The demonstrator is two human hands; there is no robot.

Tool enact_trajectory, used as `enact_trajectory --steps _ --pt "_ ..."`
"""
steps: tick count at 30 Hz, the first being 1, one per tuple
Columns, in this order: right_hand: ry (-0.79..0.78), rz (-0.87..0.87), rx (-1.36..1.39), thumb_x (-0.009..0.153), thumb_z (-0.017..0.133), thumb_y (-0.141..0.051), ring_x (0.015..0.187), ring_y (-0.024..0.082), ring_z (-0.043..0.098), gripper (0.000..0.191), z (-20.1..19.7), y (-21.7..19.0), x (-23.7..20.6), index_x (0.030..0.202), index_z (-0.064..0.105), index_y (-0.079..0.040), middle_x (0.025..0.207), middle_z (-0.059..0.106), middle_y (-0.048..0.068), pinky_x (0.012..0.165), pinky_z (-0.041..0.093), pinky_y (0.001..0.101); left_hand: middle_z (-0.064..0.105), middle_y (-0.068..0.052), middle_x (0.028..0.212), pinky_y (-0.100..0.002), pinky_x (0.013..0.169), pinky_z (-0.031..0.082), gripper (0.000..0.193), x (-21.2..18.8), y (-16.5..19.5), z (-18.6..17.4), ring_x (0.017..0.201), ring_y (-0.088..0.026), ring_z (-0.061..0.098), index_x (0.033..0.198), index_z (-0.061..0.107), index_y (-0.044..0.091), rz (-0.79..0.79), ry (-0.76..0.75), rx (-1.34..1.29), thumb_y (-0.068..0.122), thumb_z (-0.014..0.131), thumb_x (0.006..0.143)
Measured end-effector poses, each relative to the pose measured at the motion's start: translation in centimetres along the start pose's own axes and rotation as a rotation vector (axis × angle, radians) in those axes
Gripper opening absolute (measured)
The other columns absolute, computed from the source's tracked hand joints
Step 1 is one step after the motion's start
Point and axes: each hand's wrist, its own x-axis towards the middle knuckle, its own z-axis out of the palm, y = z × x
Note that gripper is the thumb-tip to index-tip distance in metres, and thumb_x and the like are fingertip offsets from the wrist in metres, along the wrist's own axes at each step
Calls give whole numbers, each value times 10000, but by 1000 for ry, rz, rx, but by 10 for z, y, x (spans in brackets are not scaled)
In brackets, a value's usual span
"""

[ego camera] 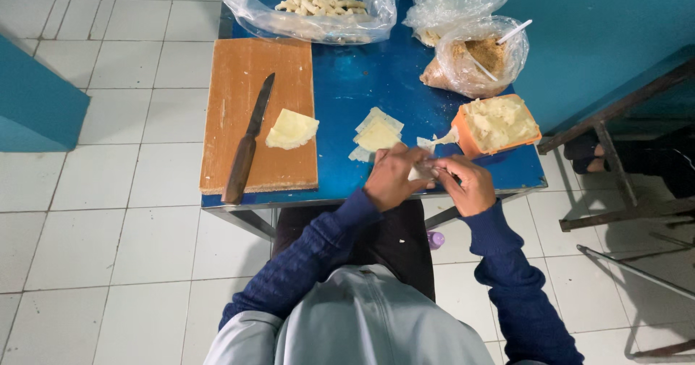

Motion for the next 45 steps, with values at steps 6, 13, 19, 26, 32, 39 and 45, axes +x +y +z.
enact_trajectory --steps 6,13,19,26,32,39,45 --pt "11 5 89 923 727 -42 675 153 655 70 -8 -11 8 986 696 -46 869 722 53 613 490 286 621 -137 704 -366 563 458 309 -4 -17 5 579 -242 565 962 733 56 -128 -135 -339 343 788 859" --pt "7 -69 151 912 747 -56 722 171 662 91 -5 -13 13 976 685 -42 913 704 68 636 507 290 542 -73 674 -311 567 405 251 -9 -27 5 641 -88 451 867 670 8 -238 -173 -479 224 795 892" --pt "157 -52 29 944 739 -66 773 222 702 76 13 -16 11 980 683 -30 935 707 102 645 521 319 642 30 807 -250 694 468 146 -21 -30 12 783 -37 556 917 675 38 -274 -258 -870 163 746 947" --pt "334 -38 -22 997 698 -84 804 258 721 48 11 10 18 1026 704 -46 962 728 106 710 550 348 669 -1 861 -244 725 484 123 -40 -43 3 829 -54 600 951 657 38 -334 -10 -870 138 729 965" --pt "143 -111 -142 866 655 49 1086 339 636 306 17 17 8 1133 733 -80 1120 663 102 863 529 406 697 -60 981 -271 815 547 207 -50 -37 -12 939 -124 679 1060 563 33 -354 197 -880 1 719 929" --pt "240 -145 -383 880 728 21 1099 347 561 245 20 8 10 1105 731 -76 1154 626 85 959 472 430 736 -217 1204 -314 887 589 451 -56 -9 -25 1082 -221 729 1269 385 49 -381 242 -1030 -141 548 893" --pt "210 -22 -331 910 662 36 1029 301 609 310 21 3 6 1189 738 -76 1138 647 113 900 499 393 686 -189 1331 -302 988 548 522 -60 -2 -27 1193 -212 670 1373 397 30 -271 271 -986 -183 534 917"
